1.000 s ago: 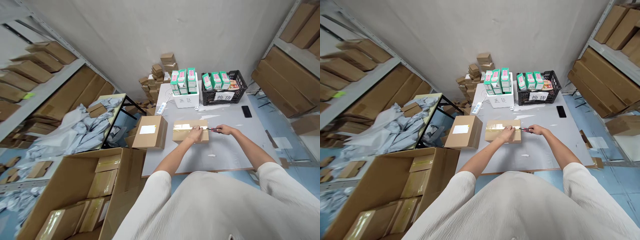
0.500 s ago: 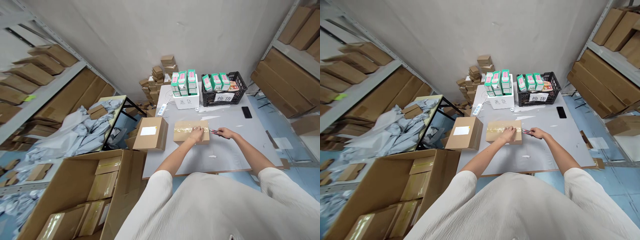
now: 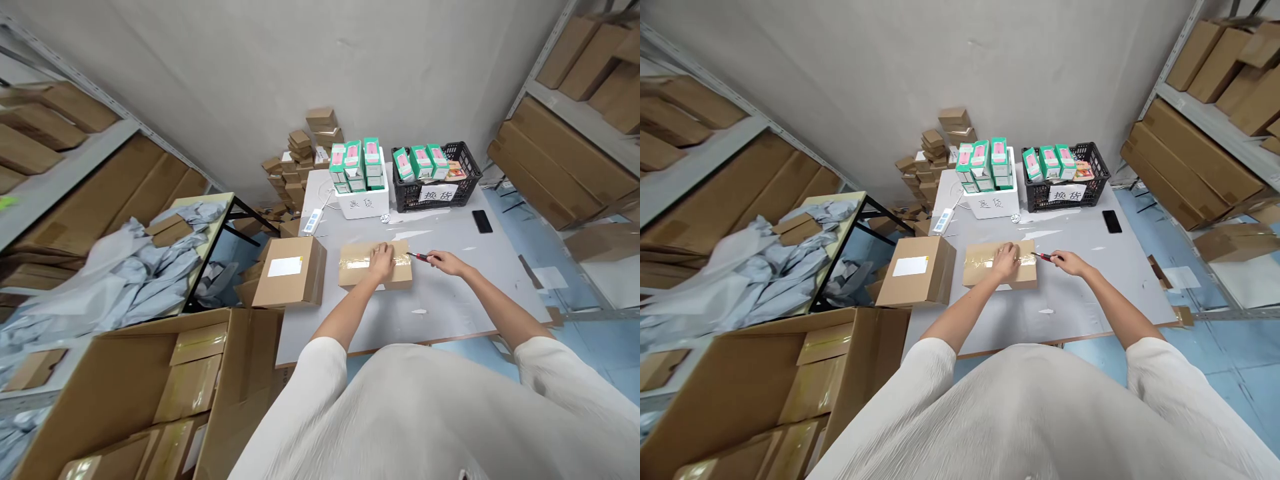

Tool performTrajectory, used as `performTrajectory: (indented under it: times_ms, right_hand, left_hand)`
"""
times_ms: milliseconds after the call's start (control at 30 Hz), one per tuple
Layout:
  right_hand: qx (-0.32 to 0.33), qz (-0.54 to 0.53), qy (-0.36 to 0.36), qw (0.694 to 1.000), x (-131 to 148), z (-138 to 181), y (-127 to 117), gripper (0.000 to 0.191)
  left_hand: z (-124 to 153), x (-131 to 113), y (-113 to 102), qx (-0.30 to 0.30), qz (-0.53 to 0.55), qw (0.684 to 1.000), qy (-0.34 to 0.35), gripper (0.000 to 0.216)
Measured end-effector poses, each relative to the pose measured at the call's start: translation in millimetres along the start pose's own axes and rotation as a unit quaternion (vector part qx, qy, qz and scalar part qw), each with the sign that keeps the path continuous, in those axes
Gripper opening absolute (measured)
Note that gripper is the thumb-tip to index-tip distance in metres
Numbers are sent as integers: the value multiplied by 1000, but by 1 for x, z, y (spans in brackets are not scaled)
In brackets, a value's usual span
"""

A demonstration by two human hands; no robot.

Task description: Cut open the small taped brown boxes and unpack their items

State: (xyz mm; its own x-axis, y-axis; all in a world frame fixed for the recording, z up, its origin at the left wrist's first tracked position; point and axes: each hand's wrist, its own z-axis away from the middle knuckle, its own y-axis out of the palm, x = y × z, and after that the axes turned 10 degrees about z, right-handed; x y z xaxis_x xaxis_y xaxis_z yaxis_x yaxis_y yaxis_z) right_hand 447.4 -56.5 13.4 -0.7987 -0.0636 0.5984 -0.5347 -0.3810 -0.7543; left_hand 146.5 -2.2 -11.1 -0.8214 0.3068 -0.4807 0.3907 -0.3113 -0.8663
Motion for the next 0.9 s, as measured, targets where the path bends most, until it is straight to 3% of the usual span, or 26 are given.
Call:
performTrajectory:
  times_ms: [233,367,667,900]
  right_hand:
    - [-35,159,-33,986,3,2,8,35]
    - [-38,180,-35,982,6,-1,10,35]
    - [-28,155,-28,987,3,-4,14,33]
    - [-53,147,-18,988,4,-3,26,36]
  left_hand:
    - [-22,7,-2,64,-25,997,-20,87]
    - [-31,14,-8,94,-9,994,-47,100]
    - [-15,16,-7,53,-52,997,28,70]
    - [-8,12,-6,35,-58,997,38,62]
